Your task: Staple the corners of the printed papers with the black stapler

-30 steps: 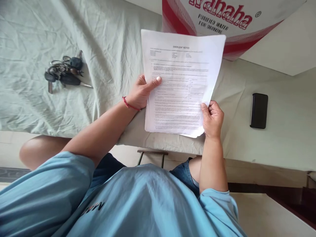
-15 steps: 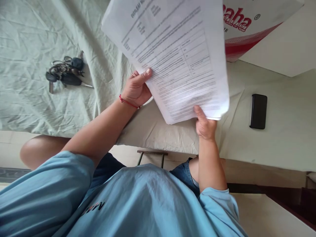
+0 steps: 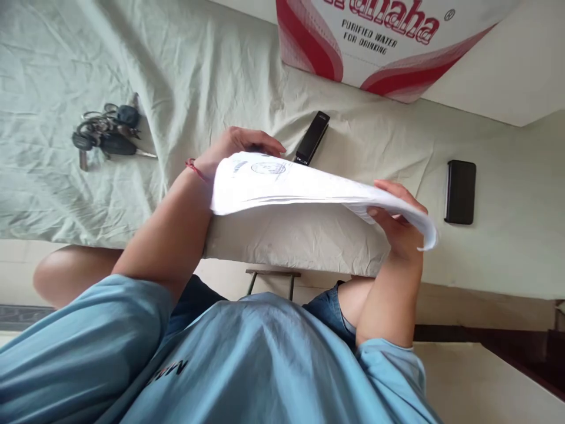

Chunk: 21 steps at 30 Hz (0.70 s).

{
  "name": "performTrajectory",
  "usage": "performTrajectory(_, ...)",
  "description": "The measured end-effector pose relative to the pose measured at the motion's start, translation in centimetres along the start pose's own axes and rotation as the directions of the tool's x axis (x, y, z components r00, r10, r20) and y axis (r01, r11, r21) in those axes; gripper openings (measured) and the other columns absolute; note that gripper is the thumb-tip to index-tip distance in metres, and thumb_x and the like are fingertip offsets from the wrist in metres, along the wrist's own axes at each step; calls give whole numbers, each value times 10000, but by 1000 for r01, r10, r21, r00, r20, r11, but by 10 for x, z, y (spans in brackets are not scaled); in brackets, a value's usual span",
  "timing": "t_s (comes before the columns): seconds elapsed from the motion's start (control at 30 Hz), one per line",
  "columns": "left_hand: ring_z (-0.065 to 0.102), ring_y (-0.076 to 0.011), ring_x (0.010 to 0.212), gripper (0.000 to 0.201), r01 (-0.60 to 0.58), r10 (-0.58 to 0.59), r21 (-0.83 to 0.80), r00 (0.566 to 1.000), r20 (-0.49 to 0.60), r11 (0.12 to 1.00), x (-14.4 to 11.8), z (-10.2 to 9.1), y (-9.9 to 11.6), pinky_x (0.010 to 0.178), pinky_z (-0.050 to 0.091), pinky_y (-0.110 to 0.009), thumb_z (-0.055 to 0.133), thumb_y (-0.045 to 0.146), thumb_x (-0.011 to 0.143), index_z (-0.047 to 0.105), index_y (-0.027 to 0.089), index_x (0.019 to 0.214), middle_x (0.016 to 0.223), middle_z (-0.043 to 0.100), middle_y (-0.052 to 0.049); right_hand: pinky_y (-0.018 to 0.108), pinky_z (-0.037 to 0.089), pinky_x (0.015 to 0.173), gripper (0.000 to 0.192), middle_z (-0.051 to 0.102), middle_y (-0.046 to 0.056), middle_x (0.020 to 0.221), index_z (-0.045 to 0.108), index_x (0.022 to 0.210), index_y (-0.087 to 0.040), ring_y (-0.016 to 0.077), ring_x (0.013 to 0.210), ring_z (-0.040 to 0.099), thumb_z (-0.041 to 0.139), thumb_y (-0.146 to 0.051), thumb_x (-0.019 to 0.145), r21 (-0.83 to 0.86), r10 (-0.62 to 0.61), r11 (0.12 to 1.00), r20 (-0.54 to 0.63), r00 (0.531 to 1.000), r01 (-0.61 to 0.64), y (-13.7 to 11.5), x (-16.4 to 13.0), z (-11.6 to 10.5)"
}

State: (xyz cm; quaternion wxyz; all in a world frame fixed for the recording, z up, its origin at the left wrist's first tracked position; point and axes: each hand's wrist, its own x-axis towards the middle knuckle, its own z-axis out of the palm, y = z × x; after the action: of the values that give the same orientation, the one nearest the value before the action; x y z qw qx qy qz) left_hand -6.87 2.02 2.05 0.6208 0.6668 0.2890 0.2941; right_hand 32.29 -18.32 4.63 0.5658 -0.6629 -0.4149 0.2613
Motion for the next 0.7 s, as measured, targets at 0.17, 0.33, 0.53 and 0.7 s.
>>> performTrajectory(0.17,858,-316,1091,743,-69,69,2,995,-73,998,2,8,-14,1026,764,-504,1109,845,752,933,209,1092,1118,928,-132,674,696,1273,819,856,56,1300,835,1233,-343,375,1469,778,1190,-660,566,150,-64,987,-10,998,64,-4,0,15)
performTrajectory(0.33,873,-342,1180,680,3,2,39,992,-123,999,-1,13,-14,1071,753,-532,1092,752,798,907,199,1148,1222,929,-137,669,638,1381,633,882,39,1306,842,1128,-312,335,1450,812,1180,-575,662,101,-71,993,35,997,67,-3,-1,15)
performTrajectory(0.53,806,-232,952,462,-89,95,149,995,-32,985,7,7,-18,941,695,-404,1046,639,889,855,224,963,894,829,-32,655,635,1407,520,908,40,1252,862,1119,-297,324,1468,825,1167,-493,748,65,3,998,101,995,-10,-5,-6,16)
performTrajectory(0.7,794,-235,858,555,-2,28,123,978,-207,992,2,9,-8,784,693,-377,885,719,1060,800,203,875,804,737,-39,616,575,1486,771,915,29,1439,859,1351,-347,332,1609,779,1207,-570,699,82,73,992,193,978,-90,0,-11,8)
